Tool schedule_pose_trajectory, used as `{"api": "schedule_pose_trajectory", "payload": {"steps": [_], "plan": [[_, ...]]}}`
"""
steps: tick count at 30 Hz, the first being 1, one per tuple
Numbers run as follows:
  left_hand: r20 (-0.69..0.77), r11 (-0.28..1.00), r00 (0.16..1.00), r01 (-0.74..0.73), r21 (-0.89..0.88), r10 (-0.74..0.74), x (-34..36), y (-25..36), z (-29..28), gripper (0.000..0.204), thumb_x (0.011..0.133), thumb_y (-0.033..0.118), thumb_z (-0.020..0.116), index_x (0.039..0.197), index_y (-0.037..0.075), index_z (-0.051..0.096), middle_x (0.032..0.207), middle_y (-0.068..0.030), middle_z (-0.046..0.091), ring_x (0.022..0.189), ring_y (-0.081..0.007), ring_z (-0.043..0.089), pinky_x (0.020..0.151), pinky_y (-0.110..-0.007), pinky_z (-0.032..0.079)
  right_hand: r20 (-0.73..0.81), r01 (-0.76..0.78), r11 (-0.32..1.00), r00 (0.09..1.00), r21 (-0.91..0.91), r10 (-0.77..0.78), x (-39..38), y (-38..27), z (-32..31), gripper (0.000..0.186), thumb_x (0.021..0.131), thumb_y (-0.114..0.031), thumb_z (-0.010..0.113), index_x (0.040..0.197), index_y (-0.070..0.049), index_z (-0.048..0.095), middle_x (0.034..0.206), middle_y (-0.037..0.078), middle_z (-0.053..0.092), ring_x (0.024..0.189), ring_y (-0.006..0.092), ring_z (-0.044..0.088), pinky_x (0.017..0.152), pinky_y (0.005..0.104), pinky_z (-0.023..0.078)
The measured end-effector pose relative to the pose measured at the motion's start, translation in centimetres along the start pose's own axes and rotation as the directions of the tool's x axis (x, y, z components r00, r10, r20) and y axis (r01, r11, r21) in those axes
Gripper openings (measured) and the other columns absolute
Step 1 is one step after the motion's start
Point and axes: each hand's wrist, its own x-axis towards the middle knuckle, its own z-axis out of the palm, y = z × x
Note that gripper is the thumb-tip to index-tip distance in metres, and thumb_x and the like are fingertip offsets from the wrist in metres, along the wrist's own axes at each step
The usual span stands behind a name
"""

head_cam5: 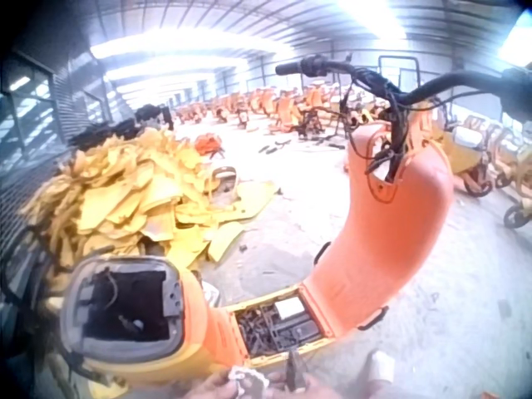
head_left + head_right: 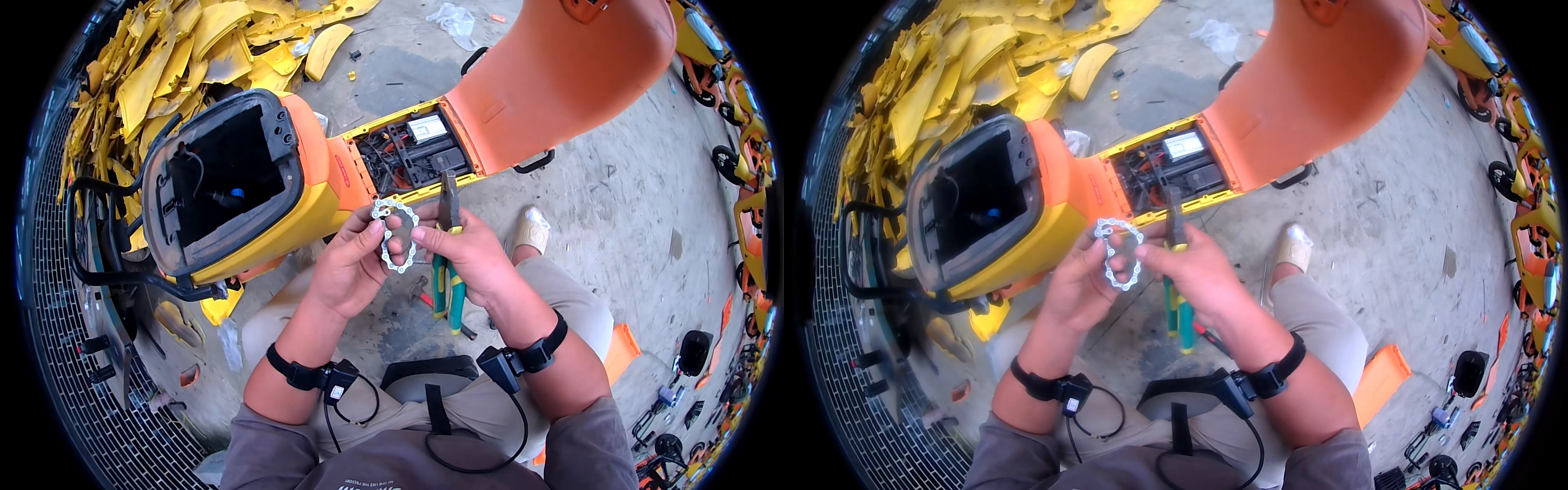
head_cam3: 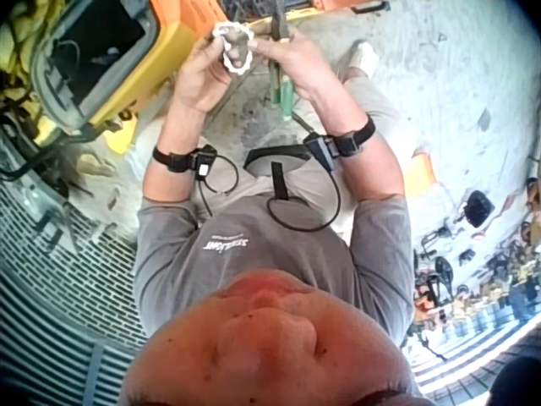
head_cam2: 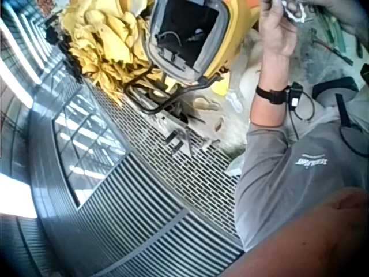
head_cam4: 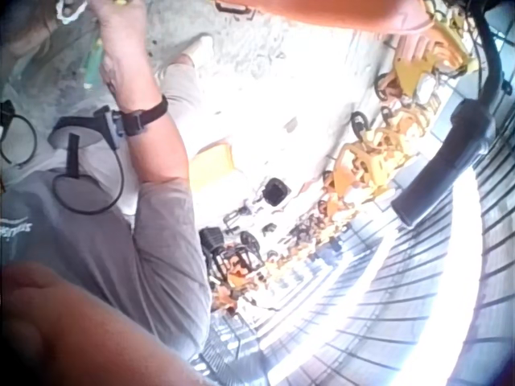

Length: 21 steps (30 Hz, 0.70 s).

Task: The person repairs a metal chain from a yellow scooter by hand and with tools. They use a screwdriver to probe the links, a hammer to tap parts, and pliers to hold or pull the chain components while sitting on a crate.

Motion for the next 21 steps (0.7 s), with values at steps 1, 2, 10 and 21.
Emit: {"api": "schedule_pose_trajectory", "payload": {"steps": [1, 2, 10, 21], "plan": [[0.018, 1.000, 1.000, 0.016, 0.000, -0.016, -0.1, 0.0, 0.0, 0.026, 0.104, 0.014, 0.056, 0.127, 0.005, 0.058, 0.108, -0.0059, 0.067, 0.092, -0.0160, 0.066, 0.082, -0.035, 0.056, -0.023, -0.004, 1.000, 1.000, 0.015, 0.004, 0.0, 0.0, 0.0, 0.042, 0.086, -0.017, 0.081, 0.121, -0.003, 0.061, 0.102, 0.005, 0.066, 0.086, 0.0128, 0.059, 0.077, 0.0283, 0.049], [0.037, 0.999, 0.999, 0.032, -0.001, -0.032, -0.1, 0.0, 0.0, 0.027, 0.104, 0.015, 0.056, 0.128, 0.004, 0.057, 0.108, -0.0061, 0.067, 0.092, -0.0160, 0.066, 0.083, -0.035, 0.056, -0.044, 0.009, 1.000, 0.999, 0.026, -0.008, 0.1, 0.0, 0.0, 0.041, 0.087, -0.017, 0.081, 0.119, -0.003, 0.061, 0.100, 0.005, 0.066, 0.085, 0.0129, 0.059, 0.076, 0.0282, 0.049], [0.151, 0.997, 0.985, 0.081, -0.016, -0.078, -0.1, 0.1, 1.1, 0.036, 0.108, 0.025, 0.048, 0.131, -0.001, 0.054, 0.108, -0.0081, 0.066, 0.095, -0.0179, 0.066, 0.093, -0.037, 0.054, -0.089, 0.031, 0.998, 0.996, 0.058, -0.025, 0.2, 0.1, -0.7, 0.036, 0.086, -0.014, 0.076, 0.116, -0.003, 0.060, 0.099, 0.006, 0.065, 0.082, 0.0139, 0.059, 0.074, 0.0294, 0.049], [0.327, 0.984, 0.935, 0.167, -0.062, -0.138, 0.2, 0.0, 0.1, 0.037, 0.101, 0.008, 0.054, 0.136, -0.003, 0.054, 0.127, -0.0165, 0.065, 0.101, -0.0188, 0.067, 0.087, -0.030, 0.056, 0.052, 0.003, 0.999, 0.999, 0.045, -0.005, -0.1, -0.3, -0.7, 0.034, 0.086, -0.015, 0.077, 0.113, -0.001, 0.061, 0.095, 0.006, 0.066, 0.081, 0.0141, 0.060, 0.075, 0.0282, 0.050]]}}
